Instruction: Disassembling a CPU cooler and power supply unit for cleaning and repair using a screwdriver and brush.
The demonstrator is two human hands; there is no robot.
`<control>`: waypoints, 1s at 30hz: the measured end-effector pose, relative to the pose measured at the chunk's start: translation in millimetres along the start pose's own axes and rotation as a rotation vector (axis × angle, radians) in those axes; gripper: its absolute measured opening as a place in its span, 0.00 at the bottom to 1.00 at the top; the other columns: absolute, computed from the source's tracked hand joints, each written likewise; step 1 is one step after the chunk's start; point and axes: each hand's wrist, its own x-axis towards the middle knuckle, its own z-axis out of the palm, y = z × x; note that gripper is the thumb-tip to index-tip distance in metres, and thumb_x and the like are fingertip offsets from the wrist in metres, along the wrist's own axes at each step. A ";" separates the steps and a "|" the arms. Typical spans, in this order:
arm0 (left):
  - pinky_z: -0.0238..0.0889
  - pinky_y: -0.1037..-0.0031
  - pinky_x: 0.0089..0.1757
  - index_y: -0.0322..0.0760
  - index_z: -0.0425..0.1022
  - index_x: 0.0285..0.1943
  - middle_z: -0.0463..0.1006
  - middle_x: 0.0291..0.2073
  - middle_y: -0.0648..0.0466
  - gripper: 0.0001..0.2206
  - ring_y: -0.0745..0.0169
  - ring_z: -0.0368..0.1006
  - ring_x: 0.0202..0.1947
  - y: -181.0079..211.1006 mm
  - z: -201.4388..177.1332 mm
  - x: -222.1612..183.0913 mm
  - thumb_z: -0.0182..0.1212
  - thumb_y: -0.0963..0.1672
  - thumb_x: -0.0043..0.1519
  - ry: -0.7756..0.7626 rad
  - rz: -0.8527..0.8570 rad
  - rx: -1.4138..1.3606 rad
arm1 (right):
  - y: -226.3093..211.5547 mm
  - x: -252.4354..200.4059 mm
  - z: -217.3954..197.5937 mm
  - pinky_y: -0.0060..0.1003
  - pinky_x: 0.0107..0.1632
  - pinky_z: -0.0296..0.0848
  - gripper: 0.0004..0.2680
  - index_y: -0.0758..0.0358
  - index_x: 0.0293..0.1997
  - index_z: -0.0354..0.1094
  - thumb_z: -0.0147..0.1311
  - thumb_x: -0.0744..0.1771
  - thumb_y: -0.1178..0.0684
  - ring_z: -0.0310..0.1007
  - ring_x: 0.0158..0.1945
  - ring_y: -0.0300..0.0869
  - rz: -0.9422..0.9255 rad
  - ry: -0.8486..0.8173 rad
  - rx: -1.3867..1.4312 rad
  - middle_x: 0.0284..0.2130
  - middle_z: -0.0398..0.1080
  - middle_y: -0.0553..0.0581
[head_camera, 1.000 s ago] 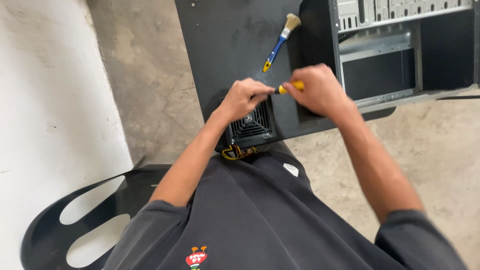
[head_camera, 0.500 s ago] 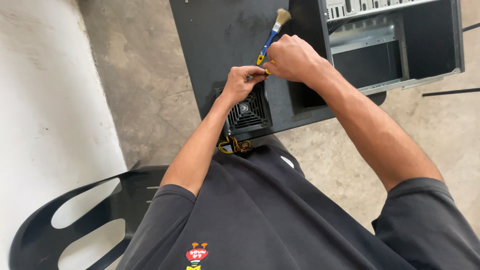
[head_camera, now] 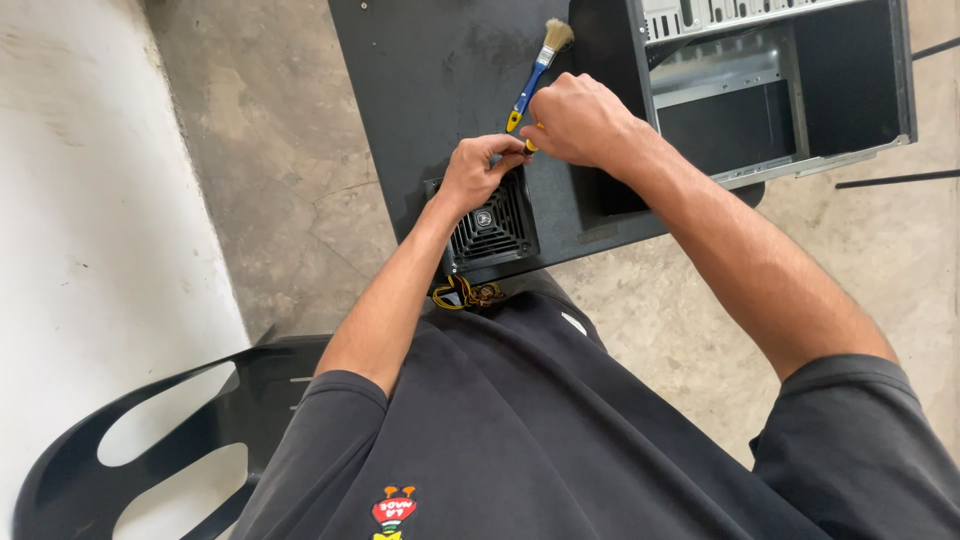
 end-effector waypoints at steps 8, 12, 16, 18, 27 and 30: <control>0.71 0.68 0.41 0.45 0.81 0.44 0.86 0.37 0.62 0.06 0.65 0.81 0.41 4.8 -0.3 0.5 0.57 0.43 0.67 -0.025 -0.064 0.144 | -13.1 -2.4 -0.7 0.55 0.34 0.74 0.17 0.69 0.35 0.73 0.53 0.72 0.41 0.76 0.35 0.66 0.318 -0.041 0.102 0.32 0.75 0.69; 0.69 0.67 0.38 0.48 0.81 0.44 0.85 0.37 0.64 0.06 0.66 0.80 0.42 3.9 -2.0 1.5 0.57 0.44 0.66 -0.063 -0.070 0.189 | -13.6 -6.0 -1.7 0.54 0.38 0.76 0.19 0.65 0.39 0.77 0.47 0.73 0.38 0.78 0.40 0.64 0.266 -0.174 -0.047 0.37 0.77 0.68; 0.69 0.69 0.38 0.48 0.81 0.43 0.86 0.36 0.64 0.05 0.67 0.81 0.40 4.7 -2.0 0.5 0.59 0.44 0.66 -0.048 -0.059 0.172 | -10.3 -3.5 -5.4 0.53 0.39 0.75 0.19 0.65 0.39 0.78 0.49 0.72 0.38 0.78 0.39 0.64 0.135 -0.165 -0.134 0.35 0.77 0.68; 0.68 0.71 0.36 0.48 0.81 0.42 0.85 0.36 0.64 0.05 0.68 0.80 0.39 7.5 -2.2 -1.0 0.59 0.45 0.66 -0.027 -0.070 0.167 | -7.5 1.1 -4.2 0.53 0.38 0.77 0.18 0.62 0.42 0.77 0.49 0.72 0.36 0.79 0.39 0.63 0.014 -0.196 -0.287 0.38 0.78 0.65; 0.68 0.69 0.37 0.45 0.83 0.44 0.85 0.38 0.59 0.04 0.64 0.80 0.38 -5.2 -1.4 -3.9 0.64 0.43 0.63 0.009 0.000 0.170 | 12.1 4.7 6.3 0.47 0.31 0.76 0.08 0.55 0.39 0.72 0.57 0.68 0.44 0.79 0.34 0.50 -0.514 0.037 -0.440 0.30 0.74 0.52; 0.70 0.70 0.39 0.45 0.83 0.44 0.85 0.38 0.60 0.05 0.66 0.81 0.39 -7.5 -1.6 -4.7 0.66 0.43 0.62 0.011 -0.037 0.159 | 17.4 4.1 1.3 0.44 0.33 0.72 0.05 0.51 0.43 0.72 0.60 0.67 0.47 0.76 0.34 0.46 -0.619 0.110 -0.468 0.30 0.72 0.51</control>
